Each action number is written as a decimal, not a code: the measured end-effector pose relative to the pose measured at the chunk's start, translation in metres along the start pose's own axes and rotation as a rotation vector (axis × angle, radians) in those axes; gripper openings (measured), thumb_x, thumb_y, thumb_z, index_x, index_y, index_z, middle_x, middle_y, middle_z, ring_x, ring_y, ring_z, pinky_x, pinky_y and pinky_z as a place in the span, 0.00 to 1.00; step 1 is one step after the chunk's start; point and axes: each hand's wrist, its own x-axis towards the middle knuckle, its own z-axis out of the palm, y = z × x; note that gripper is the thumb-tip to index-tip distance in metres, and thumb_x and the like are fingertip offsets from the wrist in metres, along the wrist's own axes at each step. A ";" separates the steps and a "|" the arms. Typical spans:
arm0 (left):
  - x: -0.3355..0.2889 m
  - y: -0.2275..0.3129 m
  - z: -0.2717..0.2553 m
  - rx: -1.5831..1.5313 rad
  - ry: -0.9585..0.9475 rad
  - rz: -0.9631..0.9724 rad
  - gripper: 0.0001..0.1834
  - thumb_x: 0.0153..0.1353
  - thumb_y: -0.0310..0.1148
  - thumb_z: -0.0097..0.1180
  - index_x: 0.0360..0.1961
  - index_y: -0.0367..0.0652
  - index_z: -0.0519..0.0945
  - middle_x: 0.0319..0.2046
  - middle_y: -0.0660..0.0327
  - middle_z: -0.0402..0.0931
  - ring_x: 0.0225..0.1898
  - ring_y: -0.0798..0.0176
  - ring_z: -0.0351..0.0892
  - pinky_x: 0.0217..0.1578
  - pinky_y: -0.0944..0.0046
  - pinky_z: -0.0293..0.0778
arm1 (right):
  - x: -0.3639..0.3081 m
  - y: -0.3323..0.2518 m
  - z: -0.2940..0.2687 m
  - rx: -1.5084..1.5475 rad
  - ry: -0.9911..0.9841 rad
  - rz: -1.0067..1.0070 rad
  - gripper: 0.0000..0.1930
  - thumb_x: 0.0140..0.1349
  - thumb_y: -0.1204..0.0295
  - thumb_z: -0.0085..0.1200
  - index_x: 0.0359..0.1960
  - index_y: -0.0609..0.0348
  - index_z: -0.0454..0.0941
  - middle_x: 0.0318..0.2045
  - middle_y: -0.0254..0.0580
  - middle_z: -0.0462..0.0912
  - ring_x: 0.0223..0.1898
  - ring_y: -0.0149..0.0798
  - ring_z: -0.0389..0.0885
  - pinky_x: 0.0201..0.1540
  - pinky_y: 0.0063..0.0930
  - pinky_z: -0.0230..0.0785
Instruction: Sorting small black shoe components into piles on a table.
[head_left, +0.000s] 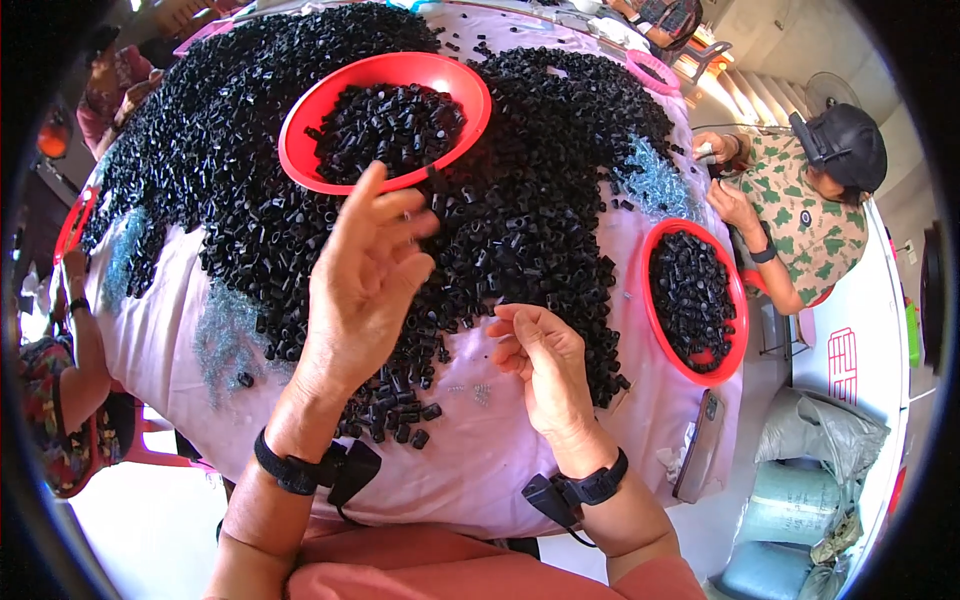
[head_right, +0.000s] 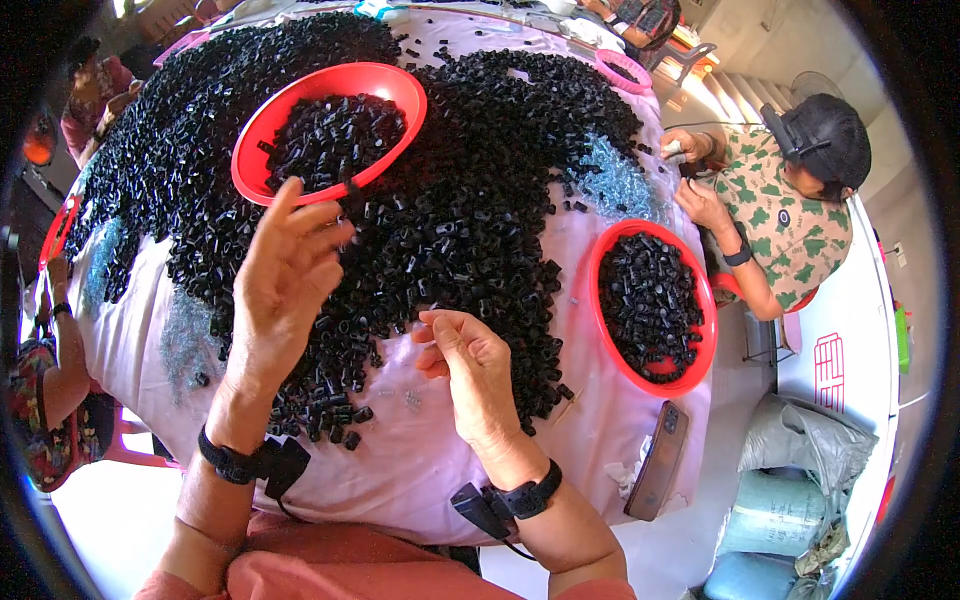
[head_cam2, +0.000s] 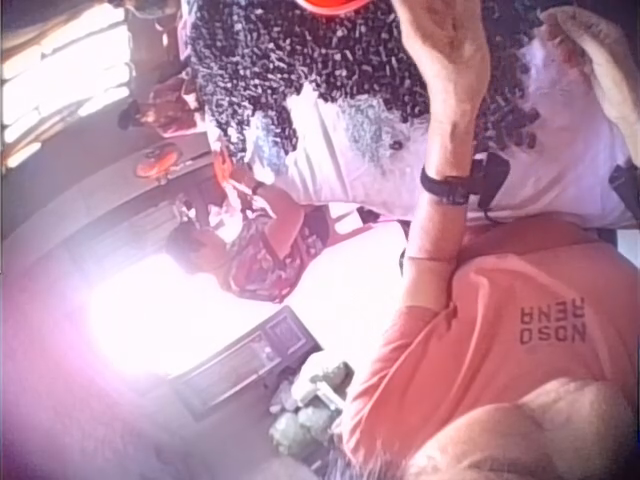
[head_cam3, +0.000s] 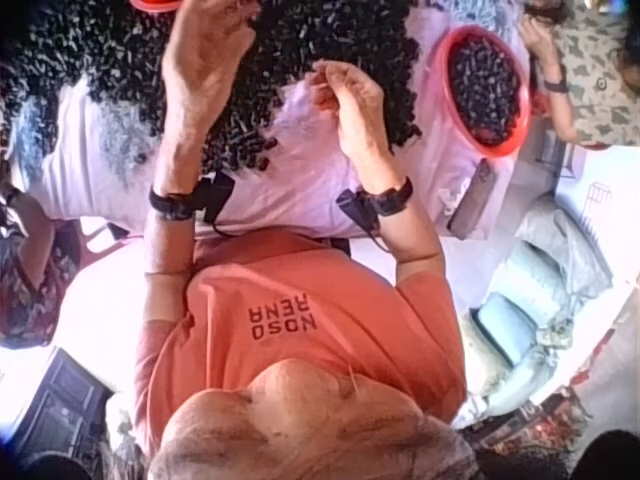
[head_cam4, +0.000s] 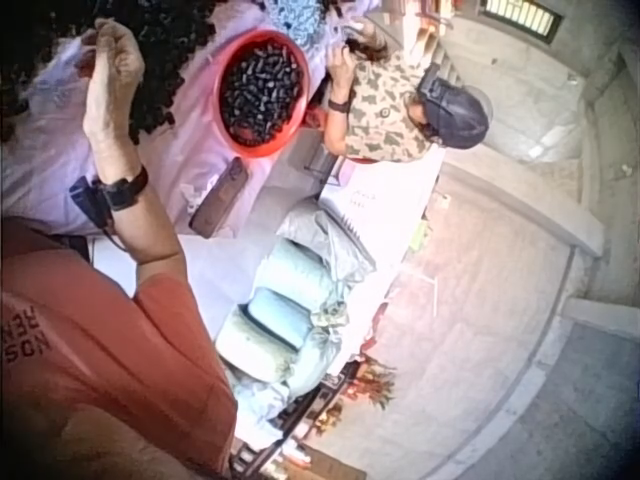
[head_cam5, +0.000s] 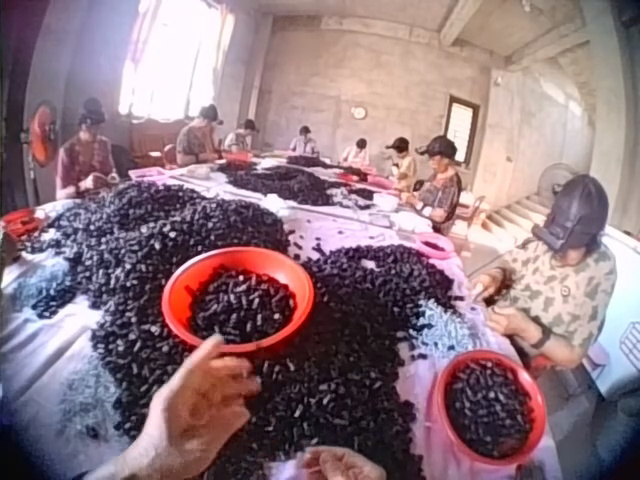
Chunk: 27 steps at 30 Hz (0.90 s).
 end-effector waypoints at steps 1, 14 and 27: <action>0.002 0.002 0.000 -0.153 0.108 0.123 0.36 0.64 0.13 0.55 0.73 0.38 0.62 0.61 0.55 0.71 0.63 0.62 0.73 0.61 0.62 0.70 | 0.000 0.000 0.000 0.005 0.008 0.010 0.15 0.75 0.61 0.54 0.49 0.60 0.82 0.37 0.36 0.85 0.30 0.22 0.79 0.34 0.16 0.71; -0.016 -0.021 0.010 0.627 -0.216 0.256 0.10 0.57 0.19 0.59 0.41 0.34 0.85 0.35 0.52 0.81 0.38 0.48 0.83 0.39 0.56 0.79 | 0.006 0.001 -0.007 0.019 0.170 -0.110 0.12 0.76 0.66 0.52 0.52 0.60 0.80 0.42 0.37 0.85 0.35 0.24 0.82 0.37 0.18 0.74; -0.021 -0.025 0.031 0.910 -0.283 0.273 0.24 0.53 0.22 0.62 0.54 0.38 0.81 0.41 0.55 0.75 0.45 0.49 0.73 0.45 0.52 0.69 | 0.004 0.003 -0.005 -0.111 -0.056 -0.085 0.21 0.77 0.70 0.46 0.68 0.60 0.68 0.63 0.45 0.75 0.49 0.31 0.83 0.45 0.23 0.77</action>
